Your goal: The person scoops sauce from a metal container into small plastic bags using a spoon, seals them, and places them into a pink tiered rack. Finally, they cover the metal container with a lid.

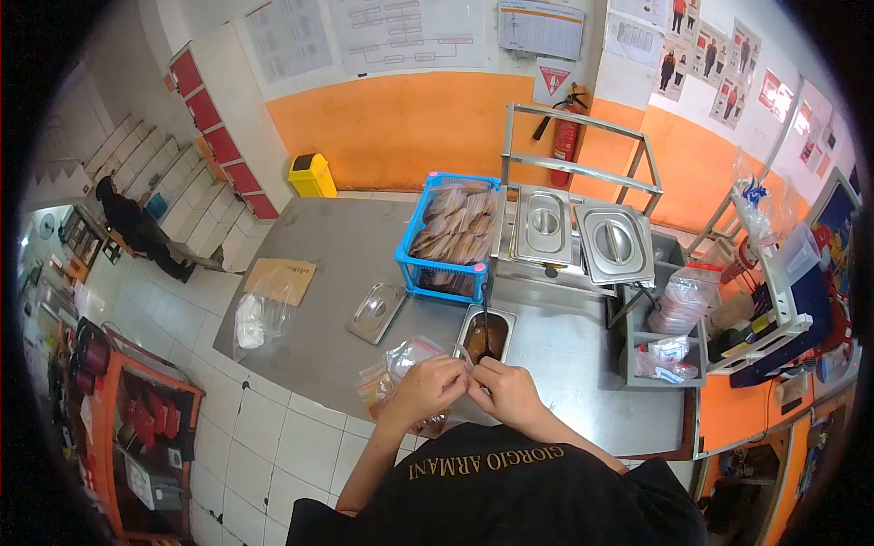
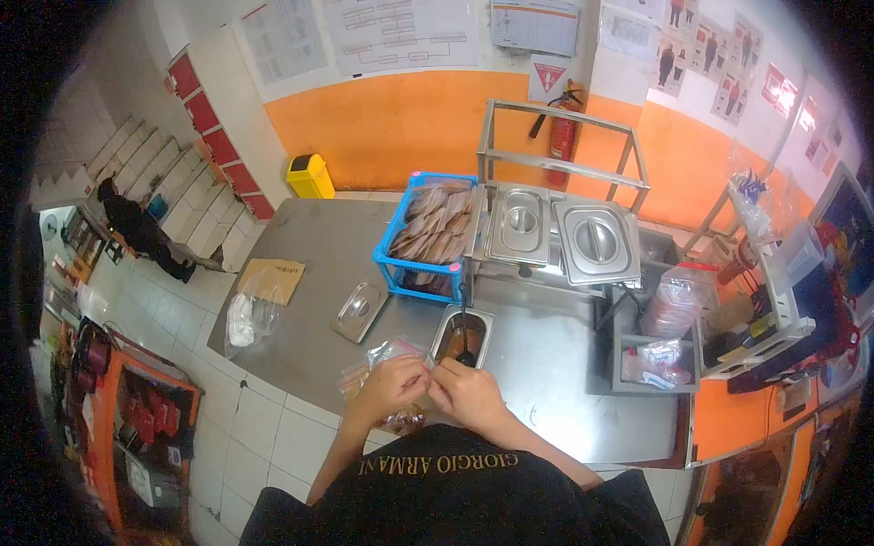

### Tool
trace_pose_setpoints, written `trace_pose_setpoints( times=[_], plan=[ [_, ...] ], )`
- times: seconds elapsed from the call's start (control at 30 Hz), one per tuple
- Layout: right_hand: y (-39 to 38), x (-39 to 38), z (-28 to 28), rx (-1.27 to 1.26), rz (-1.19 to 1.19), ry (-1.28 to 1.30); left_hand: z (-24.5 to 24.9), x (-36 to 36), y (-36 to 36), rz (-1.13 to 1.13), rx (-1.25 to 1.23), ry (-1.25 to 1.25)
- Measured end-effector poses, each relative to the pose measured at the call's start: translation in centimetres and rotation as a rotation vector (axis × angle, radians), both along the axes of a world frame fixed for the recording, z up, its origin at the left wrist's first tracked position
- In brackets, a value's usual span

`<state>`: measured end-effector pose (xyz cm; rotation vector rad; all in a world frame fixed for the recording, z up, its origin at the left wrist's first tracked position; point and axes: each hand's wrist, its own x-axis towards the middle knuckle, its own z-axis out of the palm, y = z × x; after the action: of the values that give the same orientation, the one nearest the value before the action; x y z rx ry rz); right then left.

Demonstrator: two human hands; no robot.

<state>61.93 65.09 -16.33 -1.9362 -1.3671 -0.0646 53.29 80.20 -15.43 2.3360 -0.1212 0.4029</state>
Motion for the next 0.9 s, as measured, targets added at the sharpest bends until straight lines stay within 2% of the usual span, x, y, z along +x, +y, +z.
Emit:
trace_pose_setpoints(
  times=[0.07, 0.13, 0.17, 0.23, 0.27, 0.33, 0.4, 0.47, 0.53, 0.57, 0.63, 0.67, 0.7, 0.77, 0.83, 0.9],
  plan=[
    [0.1, -0.2, -0.2, 0.093, -0.036, -0.002, -0.3, 0.0, -0.5, 0.016, 0.000, -0.032],
    [0.2, -0.2, -0.1, 0.091, -0.053, -0.013, -0.6, 0.0, -1.2, 0.178, -0.064, -0.039],
    [0.2, -0.2, 0.0, 0.083, -0.069, -0.020, -0.7, 0.2, -1.3, 0.175, -0.061, -0.043],
    [0.1, -0.1, 0.7, 0.096, -0.116, -0.029, -0.8, 0.3, -1.6, 0.393, -0.102, -0.057],
    [0.1, 0.0, 1.0, 0.106, -0.160, -0.035, -0.9, 0.3, -1.8, 0.392, -0.102, -0.058],
    [0.1, 0.3, 1.1, 0.075, -0.223, -0.020, -0.9, 0.3, -2.2, 0.532, 0.048, -0.070],
    [-0.1, 0.7, 1.4, 0.040, -0.281, -0.008, -0.2, 0.0, -3.3, 0.496, 0.061, -0.083],
    [-0.3, 1.2, 2.0, 0.129, -0.273, 0.142, -0.1, -0.2, -3.6, 0.463, 0.072, -0.096],
    [-0.6, 1.7, 1.6, 0.156, -0.249, 0.181, -0.4, -0.5, -3.9, 0.331, -0.144, 0.132],
    [-0.8, 2.0, 1.4, 0.188, -0.225, 0.219, -1.2, -0.3, -3.8, 0.332, -0.148, 0.137],
    [-1.2, 2.3, 1.7, 0.139, -0.223, 0.290, -3.6, 0.6, -3.2, 0.463, -0.246, -0.252],
    [-1.4, 2.4, 2.1, 0.151, -0.179, 0.407, -4.5, 0.5, -3.1, 0.488, -0.358, -0.163],
    [-1.5, 2.3, 2.6, 0.163, -0.133, 0.524, -4.7, 0.5, -3.2, 0.490, -0.359, -0.158],
    [-1.7, 1.9, 2.9, 0.175, -0.101, 0.598, -4.7, 0.9, -3.4, 0.302, -1.141, -0.180],
    [-1.6, 1.6, 2.9, 0.287, -0.067, 0.794, -4.7, 0.5, -3.0, 0.318, -1.184, -0.110],
    [-1.5, 2.0, 1.8, 0.302, -0.099, 0.790, -4.5, 0.5, -2.8, 0.333, -1.227, -0.038]
  ],
)
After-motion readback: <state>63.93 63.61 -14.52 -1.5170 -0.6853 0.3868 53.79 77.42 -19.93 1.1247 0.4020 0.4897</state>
